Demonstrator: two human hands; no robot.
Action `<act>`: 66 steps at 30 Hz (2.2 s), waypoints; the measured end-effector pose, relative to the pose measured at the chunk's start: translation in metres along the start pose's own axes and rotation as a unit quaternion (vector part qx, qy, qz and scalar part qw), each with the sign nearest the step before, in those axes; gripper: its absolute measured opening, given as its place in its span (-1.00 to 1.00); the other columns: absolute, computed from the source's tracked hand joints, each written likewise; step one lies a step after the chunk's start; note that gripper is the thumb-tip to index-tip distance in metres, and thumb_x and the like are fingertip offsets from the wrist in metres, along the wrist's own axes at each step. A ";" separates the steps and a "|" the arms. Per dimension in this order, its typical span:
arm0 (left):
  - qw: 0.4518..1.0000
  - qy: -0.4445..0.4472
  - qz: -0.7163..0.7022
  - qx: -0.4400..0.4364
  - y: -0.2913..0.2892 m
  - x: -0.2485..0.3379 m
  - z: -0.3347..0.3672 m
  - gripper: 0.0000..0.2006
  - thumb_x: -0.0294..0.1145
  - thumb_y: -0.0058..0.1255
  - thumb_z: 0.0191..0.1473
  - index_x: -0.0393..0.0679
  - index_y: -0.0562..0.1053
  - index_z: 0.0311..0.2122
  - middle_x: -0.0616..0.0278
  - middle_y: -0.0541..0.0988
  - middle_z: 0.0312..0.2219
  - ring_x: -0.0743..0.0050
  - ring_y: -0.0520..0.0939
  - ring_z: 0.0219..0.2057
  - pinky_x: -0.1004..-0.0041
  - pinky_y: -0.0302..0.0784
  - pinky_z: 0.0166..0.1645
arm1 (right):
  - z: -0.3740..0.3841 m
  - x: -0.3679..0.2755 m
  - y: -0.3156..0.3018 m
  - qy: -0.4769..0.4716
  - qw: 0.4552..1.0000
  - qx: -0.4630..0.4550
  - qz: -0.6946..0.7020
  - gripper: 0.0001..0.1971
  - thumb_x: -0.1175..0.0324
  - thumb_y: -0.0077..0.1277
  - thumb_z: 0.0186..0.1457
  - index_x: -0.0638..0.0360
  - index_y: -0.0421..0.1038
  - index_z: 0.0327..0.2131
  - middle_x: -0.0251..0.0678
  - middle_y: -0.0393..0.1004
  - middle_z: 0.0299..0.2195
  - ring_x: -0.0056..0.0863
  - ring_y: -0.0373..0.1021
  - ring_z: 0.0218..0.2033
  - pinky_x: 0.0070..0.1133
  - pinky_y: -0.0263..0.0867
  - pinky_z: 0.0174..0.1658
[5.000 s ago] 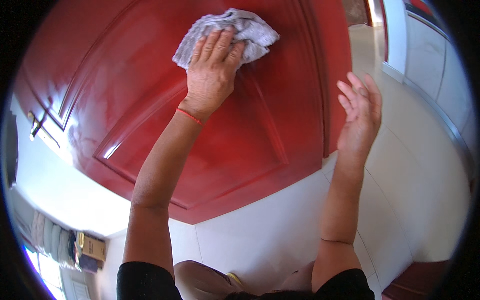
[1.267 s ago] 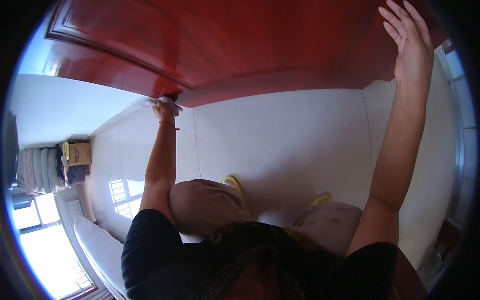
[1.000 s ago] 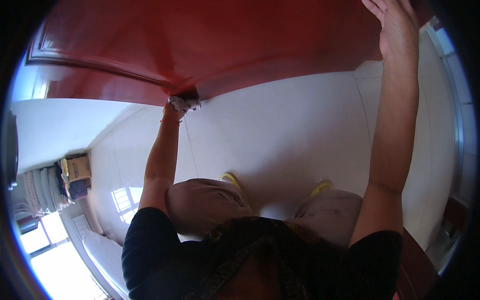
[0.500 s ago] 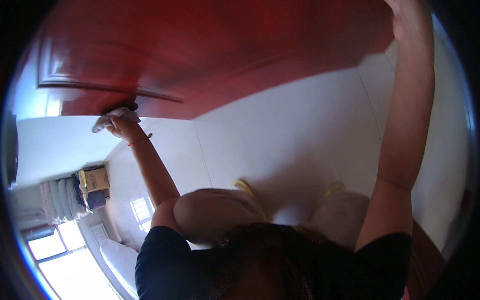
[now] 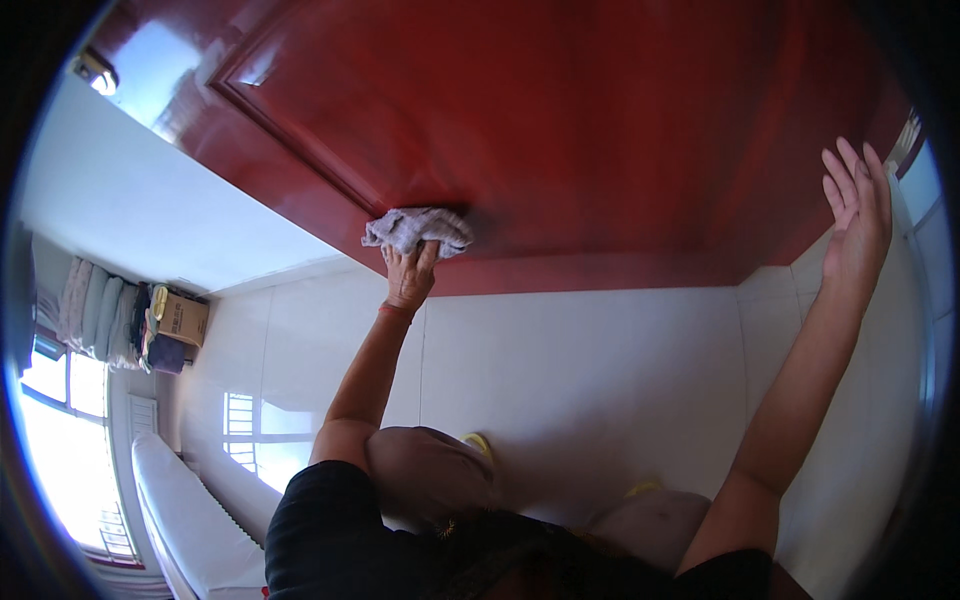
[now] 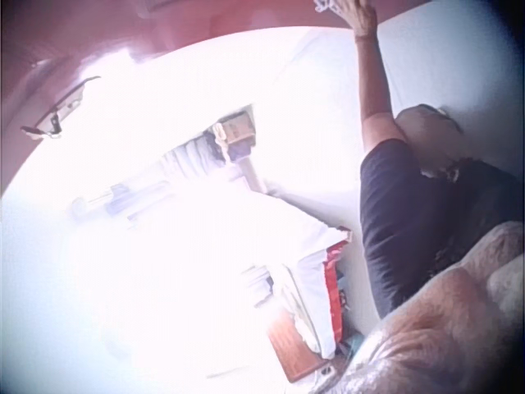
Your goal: The person wipes down the surface and edges of a wooden door using a cloth.
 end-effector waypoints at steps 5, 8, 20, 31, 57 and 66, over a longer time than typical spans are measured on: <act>0.985 -0.110 0.018 0.134 -0.030 -0.047 0.004 -0.45 -0.58 -0.02 -0.20 -0.16 0.20 0.01 -0.27 0.15 0.01 -0.38 0.16 0.04 -0.16 0.07 0.07 | 0.006 0.015 -0.011 0.032 0.999 -0.009 0.031 -0.39 0.12 -0.18 0.10 0.34 0.00 0.12 0.00 0.22 0.04 -0.17 0.18 0.08 -0.33 -0.04 0.17; 0.965 -0.132 0.051 0.222 -0.080 -0.064 0.072 -0.42 -0.56 -0.02 -0.13 -0.24 0.13 0.07 -0.36 0.01 0.10 -0.42 0.04 0.13 -0.10 -0.03 0.15 | 0.007 0.016 -0.016 0.046 0.998 -0.006 0.048 -0.39 0.11 -0.19 0.10 0.32 0.00 0.12 0.00 0.20 0.06 -0.16 0.17 0.09 -0.31 -0.06 0.17; 0.933 -0.162 0.066 0.314 -0.171 -0.049 0.198 -0.51 -0.57 -0.13 -0.14 -0.19 0.29 0.02 -0.20 0.21 0.04 -0.25 0.19 0.09 0.06 0.10 0.13 | 0.002 0.033 -0.008 0.098 0.988 -0.015 0.122 -0.49 0.17 -0.20 0.12 0.19 0.08 0.10 -0.08 0.26 0.03 -0.24 0.23 0.05 -0.38 0.01 0.13; 0.986 -0.023 0.062 0.152 -0.074 -0.011 0.069 -0.59 -0.61 -0.04 -0.19 -0.09 0.38 -0.12 -0.11 0.26 -0.03 -0.18 0.29 -0.01 0.00 0.20 0.03 | -0.011 -0.001 0.007 0.055 0.997 -0.049 0.026 -0.46 0.11 -0.19 0.09 0.22 0.10 0.08 -0.01 0.30 -0.02 -0.14 0.26 0.02 -0.26 0.07 0.12; 0.952 0.161 -0.113 -0.233 0.046 0.000 -0.064 -0.66 -0.43 -0.15 -0.03 0.04 0.37 -0.08 0.29 0.36 -0.09 0.31 0.33 0.01 0.24 0.12 0.17 | -0.095 -0.035 0.132 0.096 0.975 -0.182 0.087 -0.56 0.22 -0.07 0.07 0.11 0.18 0.02 -0.20 0.37 -0.11 -0.35 0.36 -0.19 -0.47 0.22 -0.11; 0.938 0.237 -0.159 -0.197 0.063 0.051 -0.016 -0.49 -0.41 -0.19 0.00 0.04 0.14 0.13 0.25 0.31 -0.02 0.30 0.27 0.06 0.32 0.11 0.17 | -0.276 0.029 0.224 0.026 0.632 -0.762 -0.138 -0.65 0.43 -0.17 0.05 0.24 0.22 -0.05 -0.07 0.37 -0.17 -0.31 0.34 -0.15 -0.46 0.23 -0.08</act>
Point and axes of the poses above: each hand's wrist, its own z-axis towards the middle knuckle, its own y-axis out of the palm, x = y × z, the point moved 3 cm from there along z, towards the middle knuckle
